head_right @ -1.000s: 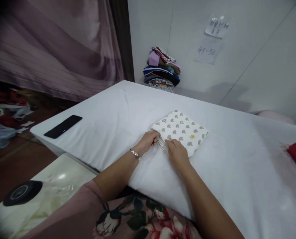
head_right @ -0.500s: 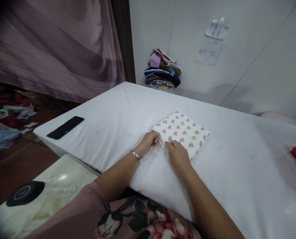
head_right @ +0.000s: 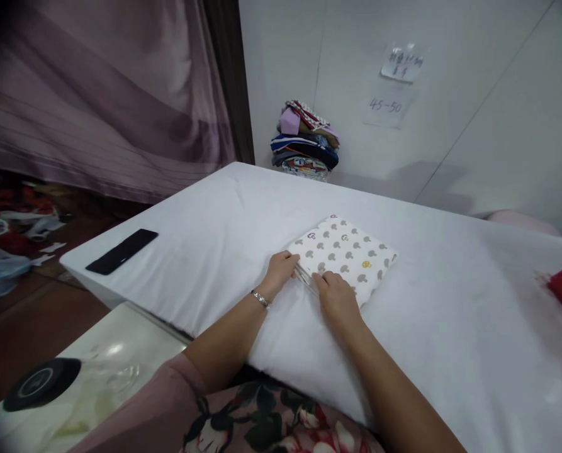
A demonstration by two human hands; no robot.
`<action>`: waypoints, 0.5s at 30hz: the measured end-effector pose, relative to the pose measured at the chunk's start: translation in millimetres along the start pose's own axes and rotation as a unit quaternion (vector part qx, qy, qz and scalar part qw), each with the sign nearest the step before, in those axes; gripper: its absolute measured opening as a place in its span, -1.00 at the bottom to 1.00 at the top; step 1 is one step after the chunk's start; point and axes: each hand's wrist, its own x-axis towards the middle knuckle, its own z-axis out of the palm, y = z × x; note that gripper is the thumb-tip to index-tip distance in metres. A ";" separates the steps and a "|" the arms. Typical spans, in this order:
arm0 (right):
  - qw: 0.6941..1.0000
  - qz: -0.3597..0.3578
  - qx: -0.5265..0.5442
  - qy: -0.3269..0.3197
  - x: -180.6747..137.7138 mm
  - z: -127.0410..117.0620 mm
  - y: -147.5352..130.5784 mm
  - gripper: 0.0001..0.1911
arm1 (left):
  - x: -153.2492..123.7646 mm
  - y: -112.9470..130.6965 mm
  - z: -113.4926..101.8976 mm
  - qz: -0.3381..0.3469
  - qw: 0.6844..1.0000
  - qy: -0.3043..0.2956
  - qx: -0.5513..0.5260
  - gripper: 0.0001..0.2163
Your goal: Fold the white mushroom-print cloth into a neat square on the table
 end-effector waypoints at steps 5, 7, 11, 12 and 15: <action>0.999 -0.002 -0.038 -0.003 0.2 2.8 -1.2 -0.56 | 4.1 -0.2 -2.1 -0.008 1.000 0.017 0.016 -0.82; 0.999 -0.003 -0.042 -0.008 1.1 3.4 -2.5 -0.57 | 7.3 -0.8 -5.5 0.008 0.998 0.038 0.042 -0.80; 1.000 0.002 -0.022 -0.015 3.8 4.0 -5.5 -0.65 | 10.4 -0.8 -14.9 0.074 0.984 0.116 0.112 -0.82; 1.000 0.004 -0.014 -0.014 4.5 3.6 -6.2 -0.68 | 9.9 -0.4 -16.0 0.093 0.978 0.139 0.127 -0.85; 1.000 0.008 0.008 -0.014 6.4 0.5 -8.3 -0.74 | 4.6 2.5 -11.7 0.213 0.944 0.184 0.171 -0.86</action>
